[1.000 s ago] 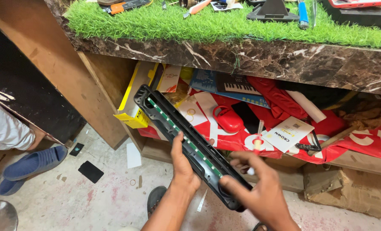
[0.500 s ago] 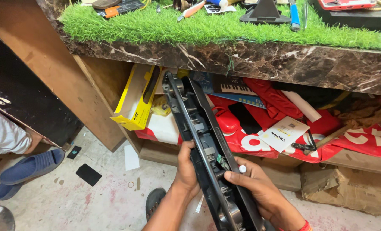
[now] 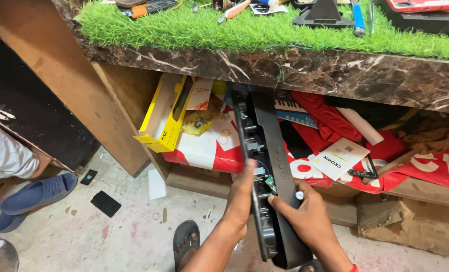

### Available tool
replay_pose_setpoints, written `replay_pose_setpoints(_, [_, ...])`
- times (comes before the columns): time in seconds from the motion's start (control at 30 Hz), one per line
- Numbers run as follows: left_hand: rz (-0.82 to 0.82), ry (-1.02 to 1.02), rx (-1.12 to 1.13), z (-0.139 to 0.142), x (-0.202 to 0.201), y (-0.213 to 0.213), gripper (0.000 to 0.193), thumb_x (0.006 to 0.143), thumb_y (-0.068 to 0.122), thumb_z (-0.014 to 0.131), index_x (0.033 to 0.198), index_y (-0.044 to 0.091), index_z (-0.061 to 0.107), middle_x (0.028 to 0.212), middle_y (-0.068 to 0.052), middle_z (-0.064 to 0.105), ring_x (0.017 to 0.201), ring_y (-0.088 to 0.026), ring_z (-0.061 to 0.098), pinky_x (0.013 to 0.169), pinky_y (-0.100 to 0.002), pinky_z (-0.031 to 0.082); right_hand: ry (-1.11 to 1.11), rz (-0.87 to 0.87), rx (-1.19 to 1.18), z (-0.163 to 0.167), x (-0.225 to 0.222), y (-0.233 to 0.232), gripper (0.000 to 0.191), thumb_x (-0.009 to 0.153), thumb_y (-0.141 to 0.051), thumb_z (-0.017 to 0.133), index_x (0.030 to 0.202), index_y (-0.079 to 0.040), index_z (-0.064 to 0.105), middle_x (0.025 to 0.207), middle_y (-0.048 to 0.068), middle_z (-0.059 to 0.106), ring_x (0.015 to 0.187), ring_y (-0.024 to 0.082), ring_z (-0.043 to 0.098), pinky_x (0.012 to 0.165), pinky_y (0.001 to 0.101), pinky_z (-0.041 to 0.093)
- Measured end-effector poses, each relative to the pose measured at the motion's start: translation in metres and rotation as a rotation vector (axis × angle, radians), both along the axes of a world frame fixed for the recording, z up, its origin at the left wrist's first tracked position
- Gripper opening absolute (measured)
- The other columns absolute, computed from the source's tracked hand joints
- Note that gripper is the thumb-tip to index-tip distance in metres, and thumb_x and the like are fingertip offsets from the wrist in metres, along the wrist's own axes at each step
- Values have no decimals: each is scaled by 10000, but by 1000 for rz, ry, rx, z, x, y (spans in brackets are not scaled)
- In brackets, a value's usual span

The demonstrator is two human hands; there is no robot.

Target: The person works on a black plastic light bar housing at a cluttered workbench, separating its two shell halves and handling a small green circuit board inside. They use a screwdriver on the internal components, reposition the board, and at the end hold the housing with the internal LED strip illuminated green.

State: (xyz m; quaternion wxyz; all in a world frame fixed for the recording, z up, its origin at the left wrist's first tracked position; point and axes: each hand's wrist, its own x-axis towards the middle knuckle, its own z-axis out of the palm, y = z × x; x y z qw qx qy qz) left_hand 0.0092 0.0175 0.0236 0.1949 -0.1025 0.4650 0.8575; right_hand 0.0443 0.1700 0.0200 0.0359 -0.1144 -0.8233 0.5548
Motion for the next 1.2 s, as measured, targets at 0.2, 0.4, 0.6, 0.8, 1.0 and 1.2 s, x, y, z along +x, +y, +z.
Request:
replay_pose_setpoints(0.2, [-24,-1,62,-10,-4,-3,316,872,321,682,1056,64,681,830,-38,701,686,-134,690,607,-297,569,-36,-26,-140,2,-2,10,456,747,-202,806,1123,35,706,827,145,773,628,162,712,572,316,582])
replay_pose_setpoints(0.4, [53,37,72,-27,-14,-1,277,874,298,715,961,60,599,748,-36,616,575,-137,597,504,-291,501,-64,-4,-338,3,-7,21,432,795,-156,757,1157,64,673,833,162,771,631,174,721,565,312,587])
replay_pose_setpoints(0.6, [36,-24,92,-22,-21,-6,301,842,303,707,1002,57,640,796,-59,685,718,-160,694,592,-305,560,-138,12,-563,-3,-16,30,429,822,-138,710,1198,58,644,882,144,766,663,161,726,599,302,600])
replay_pose_setpoints(0.8, [55,6,89,-14,-27,-14,353,828,308,738,1013,17,660,843,-106,710,771,-196,712,649,-336,602,-160,50,-537,-5,-18,38,440,825,-107,687,1224,69,628,842,137,749,620,158,700,566,305,579])
replay_pose_setpoints(1.0, [47,31,112,-7,-31,-24,436,823,423,719,1005,30,666,837,-111,703,775,-207,725,661,-344,610,-178,70,-578,-3,-18,37,460,807,-67,648,1251,48,612,818,156,749,586,170,709,542,313,588])
replay_pose_setpoints(1.2, [25,49,99,-1,-31,-29,492,808,453,733,1004,8,656,857,-121,714,791,-216,737,679,-339,620,-155,121,-599,-2,-16,35,513,787,-31,647,1293,29,598,821,156,748,564,160,692,516,301,568])
